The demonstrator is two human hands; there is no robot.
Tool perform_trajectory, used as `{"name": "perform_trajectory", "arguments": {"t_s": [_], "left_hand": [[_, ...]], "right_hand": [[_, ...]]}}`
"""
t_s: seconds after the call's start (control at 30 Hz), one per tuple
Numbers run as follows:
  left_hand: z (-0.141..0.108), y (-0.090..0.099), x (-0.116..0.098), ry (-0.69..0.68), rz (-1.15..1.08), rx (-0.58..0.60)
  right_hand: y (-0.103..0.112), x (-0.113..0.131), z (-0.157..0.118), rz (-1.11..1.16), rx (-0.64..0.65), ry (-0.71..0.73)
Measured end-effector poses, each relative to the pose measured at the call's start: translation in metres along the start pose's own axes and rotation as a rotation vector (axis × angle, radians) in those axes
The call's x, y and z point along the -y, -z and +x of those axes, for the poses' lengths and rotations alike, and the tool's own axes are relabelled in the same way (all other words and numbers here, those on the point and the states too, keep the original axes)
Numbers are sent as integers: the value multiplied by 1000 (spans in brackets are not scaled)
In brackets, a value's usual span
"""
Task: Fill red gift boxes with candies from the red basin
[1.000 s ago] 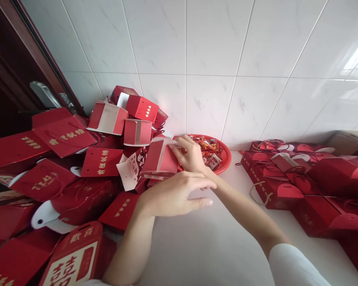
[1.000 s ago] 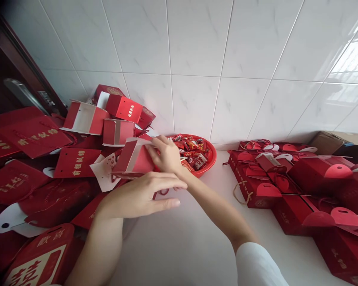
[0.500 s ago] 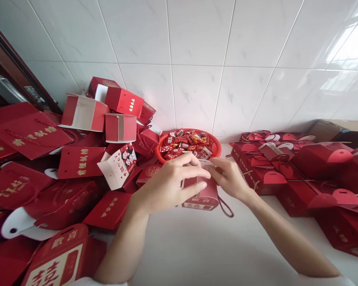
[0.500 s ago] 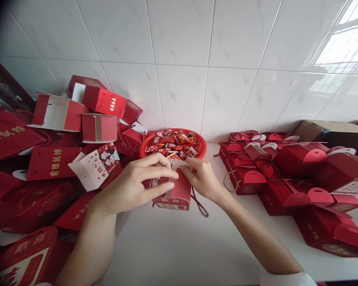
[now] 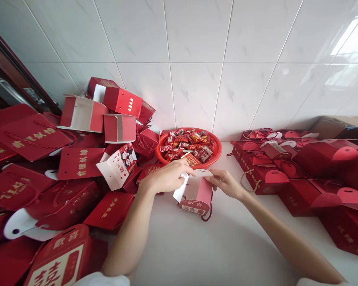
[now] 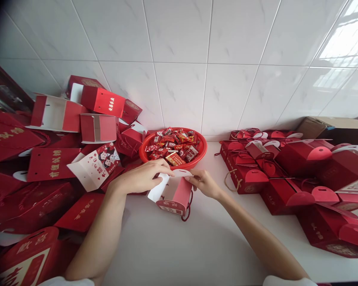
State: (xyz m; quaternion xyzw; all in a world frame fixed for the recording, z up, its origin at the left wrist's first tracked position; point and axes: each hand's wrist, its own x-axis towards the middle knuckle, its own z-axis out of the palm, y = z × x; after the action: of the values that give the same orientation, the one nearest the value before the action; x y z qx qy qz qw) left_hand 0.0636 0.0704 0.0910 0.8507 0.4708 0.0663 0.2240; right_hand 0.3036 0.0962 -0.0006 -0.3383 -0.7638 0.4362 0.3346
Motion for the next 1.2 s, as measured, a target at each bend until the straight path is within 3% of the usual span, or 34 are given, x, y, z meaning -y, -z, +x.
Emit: {"name": "perform_trajectory", "arguments": {"t_s": [0.13,0.23,0.3,0.43,0.53,0.6,0.8,0.93,1.07,1.2], "left_hand": [[6,-1,1,53,30,129],[8,-2,0,87,44,139],[9,-3,0,88,32,126],[7,-2,1,52,18,148],[5,0,3,13,27,164],[4,1,4,7,25,169],[0,8,5,44,13,214],[0,8,10,109,-15,234],[5,5,22,155,-62,283],[12,3,32,180,-160,327]], "right_hand": [[-9,7,2,-130,-43,-4],[-21,20,-2,-315,-172,47],[-27,29,-5,-386,-227,153],[-28,44,-8,-479,-62,330],[-22,51,-8,-558,89,268],[-16,53,-10,-567,115,182],[6,50,-24,-279,84,82],[28,38,-27,-29,54,-101],[42,12,-27,266,116,-234],[34,-20,-30,514,230,-321]]}}
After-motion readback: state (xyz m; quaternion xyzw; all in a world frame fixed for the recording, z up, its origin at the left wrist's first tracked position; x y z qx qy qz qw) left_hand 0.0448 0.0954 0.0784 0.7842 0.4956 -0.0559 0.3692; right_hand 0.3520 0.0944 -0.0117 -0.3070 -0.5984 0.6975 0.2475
